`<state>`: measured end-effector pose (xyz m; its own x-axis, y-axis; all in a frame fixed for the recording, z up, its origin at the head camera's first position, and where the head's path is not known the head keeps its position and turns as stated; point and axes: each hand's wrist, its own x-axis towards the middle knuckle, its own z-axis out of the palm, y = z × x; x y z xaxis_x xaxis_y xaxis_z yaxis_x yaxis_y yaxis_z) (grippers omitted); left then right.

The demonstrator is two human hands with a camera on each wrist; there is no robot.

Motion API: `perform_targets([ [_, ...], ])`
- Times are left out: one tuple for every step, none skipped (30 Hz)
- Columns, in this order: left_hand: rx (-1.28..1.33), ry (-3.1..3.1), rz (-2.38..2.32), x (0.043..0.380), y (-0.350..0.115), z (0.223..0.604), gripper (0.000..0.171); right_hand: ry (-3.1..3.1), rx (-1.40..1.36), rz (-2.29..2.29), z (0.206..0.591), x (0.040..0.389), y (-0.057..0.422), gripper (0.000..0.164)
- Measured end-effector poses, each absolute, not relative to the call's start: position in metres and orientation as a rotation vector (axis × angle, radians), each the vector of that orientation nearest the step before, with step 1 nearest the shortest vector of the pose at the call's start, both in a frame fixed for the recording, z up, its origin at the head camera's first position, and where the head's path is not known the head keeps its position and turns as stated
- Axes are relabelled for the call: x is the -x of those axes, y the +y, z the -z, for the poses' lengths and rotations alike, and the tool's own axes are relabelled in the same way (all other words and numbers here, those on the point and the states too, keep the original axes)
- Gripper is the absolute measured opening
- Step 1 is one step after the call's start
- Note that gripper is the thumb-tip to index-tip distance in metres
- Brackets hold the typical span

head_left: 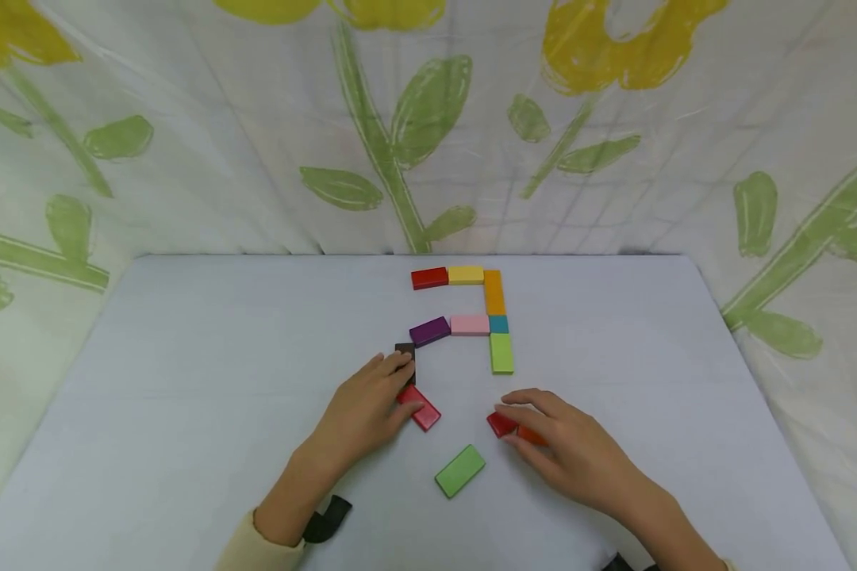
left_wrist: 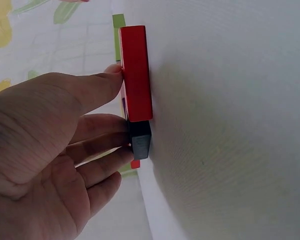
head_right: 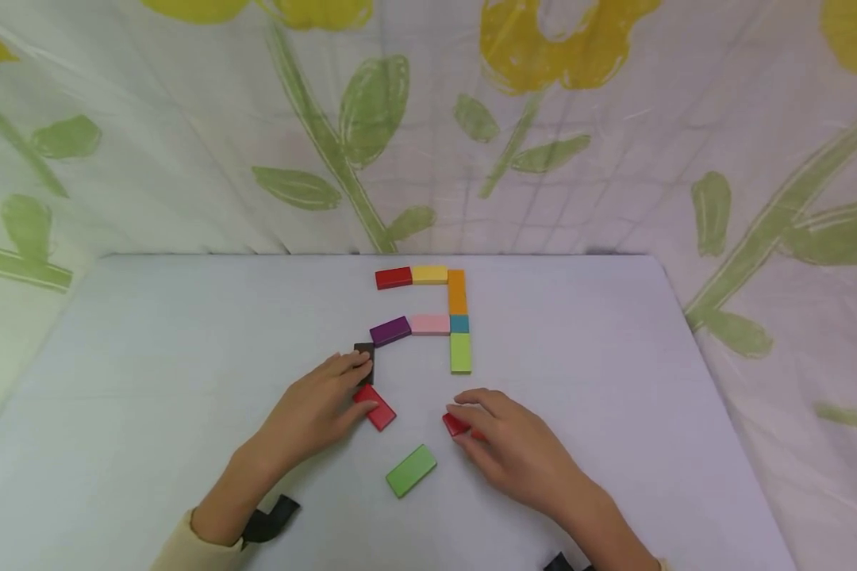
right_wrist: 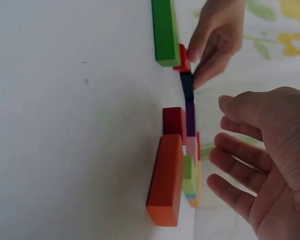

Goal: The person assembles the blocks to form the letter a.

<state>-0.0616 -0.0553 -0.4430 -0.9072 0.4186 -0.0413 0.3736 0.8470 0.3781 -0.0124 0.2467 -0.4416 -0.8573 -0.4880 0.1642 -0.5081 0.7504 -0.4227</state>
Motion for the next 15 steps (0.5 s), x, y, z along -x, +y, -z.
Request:
perform_targets([
  [-0.616,2.898,-0.556,0.061,-0.055,0.443,0.058,-2.901,-0.816,-0.713,0.442,0.011,0.247,0.044],
  [-0.612,2.896,-0.555,0.061,-0.055,0.442,0.058,-2.901,-0.807,-0.713,0.443,0.01,0.247,0.044],
  [-0.61,2.896,-0.553,0.061,-0.055,0.442,0.059,-2.901,-0.799,-0.711,0.443,0.009,0.247,0.045],
  [-0.611,2.898,-0.551,0.061,-0.055,0.442,0.059,-2.899,-0.791,-0.711,0.444,0.008,0.247,0.046],
  [-0.612,2.9,-0.55,0.062,-0.055,0.442,0.059,-2.895,-0.787,-0.71,0.445,0.008,0.247,0.047],
  [-0.614,2.902,-0.548,0.062,-0.056,0.442,0.059,-2.89,-0.784,-0.708,0.445,0.007,0.247,0.047],
  [-0.617,2.902,-0.549,0.062,-0.056,0.442,0.059,-2.883,-0.782,-0.708,0.446,0.007,0.247,0.047],
  [-0.619,2.904,-0.551,0.062,-0.056,0.442,0.059,-2.878,-0.779,-0.708,0.447,0.007,0.247,0.047],
  [-0.619,2.903,-0.555,0.062,-0.056,0.442,0.059,-2.874,-0.777,-0.708,0.448,0.007,0.246,0.047],
  [-0.619,2.903,-0.56,0.062,-0.056,0.442,0.059,-2.871,-0.776,-0.707,0.449,0.007,0.246,0.047],
  [-0.619,2.901,-0.564,0.062,-0.056,0.442,0.059,-2.868,-0.776,-0.704,0.45,0.007,0.245,0.047],
  [-0.621,2.9,-0.567,0.062,-0.055,0.443,0.059,-2.864,-0.776,-0.701,0.451,0.007,0.245,0.047],
  [-0.623,2.899,-0.57,0.062,-0.055,0.443,0.059,-2.861,-0.773,-0.695,0.452,0.007,0.244,0.047],
  [-0.627,2.898,-0.574,0.062,-0.055,0.443,0.058,-2.858,-0.771,-0.69,0.452,0.006,0.244,0.047],
  [-0.631,2.897,-0.576,0.062,-0.055,0.443,0.058,-2.856,-0.767,-0.685,0.453,0.006,0.244,0.047],
])
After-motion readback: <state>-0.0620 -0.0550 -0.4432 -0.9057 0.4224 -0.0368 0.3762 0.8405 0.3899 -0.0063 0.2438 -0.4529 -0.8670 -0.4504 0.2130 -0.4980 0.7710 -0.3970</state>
